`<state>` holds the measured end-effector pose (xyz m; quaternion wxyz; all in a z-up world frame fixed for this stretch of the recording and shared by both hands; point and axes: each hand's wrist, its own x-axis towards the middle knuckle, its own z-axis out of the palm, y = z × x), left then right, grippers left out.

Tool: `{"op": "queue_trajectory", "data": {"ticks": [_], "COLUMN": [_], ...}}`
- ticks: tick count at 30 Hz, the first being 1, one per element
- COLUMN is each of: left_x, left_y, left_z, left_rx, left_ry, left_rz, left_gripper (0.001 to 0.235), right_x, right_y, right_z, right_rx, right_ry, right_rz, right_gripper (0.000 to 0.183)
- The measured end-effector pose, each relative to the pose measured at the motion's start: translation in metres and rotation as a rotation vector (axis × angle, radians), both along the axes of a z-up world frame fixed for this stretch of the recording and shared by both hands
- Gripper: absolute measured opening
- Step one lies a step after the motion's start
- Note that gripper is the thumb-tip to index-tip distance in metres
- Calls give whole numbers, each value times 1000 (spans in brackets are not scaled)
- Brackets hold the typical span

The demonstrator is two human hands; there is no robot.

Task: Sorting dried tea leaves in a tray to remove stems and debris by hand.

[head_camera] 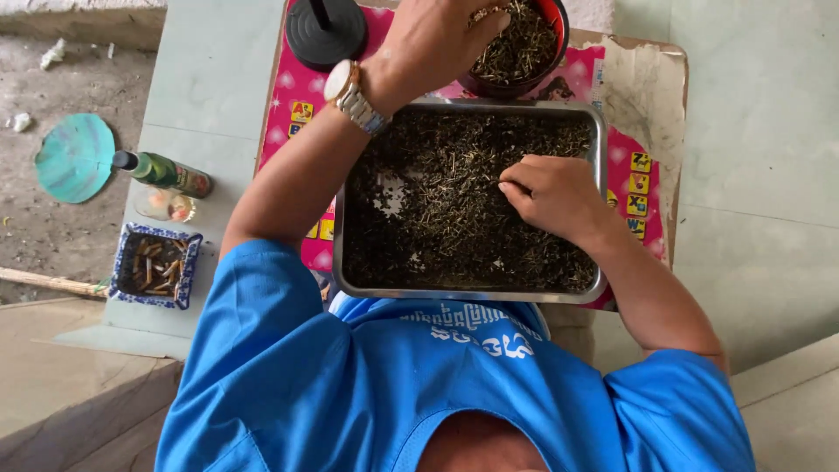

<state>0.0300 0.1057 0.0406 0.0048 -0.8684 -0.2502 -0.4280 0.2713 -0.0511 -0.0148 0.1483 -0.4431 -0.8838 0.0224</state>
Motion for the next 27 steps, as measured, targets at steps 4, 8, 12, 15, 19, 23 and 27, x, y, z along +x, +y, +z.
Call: {"op": "queue_trajectory", "data": {"ticks": [4, 8, 12, 15, 19, 23, 27], "left_x": [-13, -41, -53, -55, -61, -77, -84], "left_y": [-31, -69, -87, -86, -86, -91, -106], "left_z": [-3, -20, -29, -41, -44, -44, -39], "left_rx": [-162, -334, -411, -446, -454, -503, -611], "left_ry": [-7, 224, 285, 314, 329, 465, 592], "left_rz": [-65, -95, -80, 1, 37, 86, 158], "left_gripper": [8, 12, 8, 12, 11, 10, 17], "right_x": [7, 6, 24, 25, 18, 24, 6], "right_y": [0, 22, 89, 126, 130, 94, 36], "right_z": [1, 38, 27, 34, 45, 46, 59], "right_rx": [-15, 65, 265, 316, 227, 188, -362], "right_ry": [55, 129, 177, 240, 118, -14, -301], "right_rz": [51, 118, 84, 95, 74, 15, -232], "right_gripper": [13, 15, 23, 13, 5, 4, 19]}}
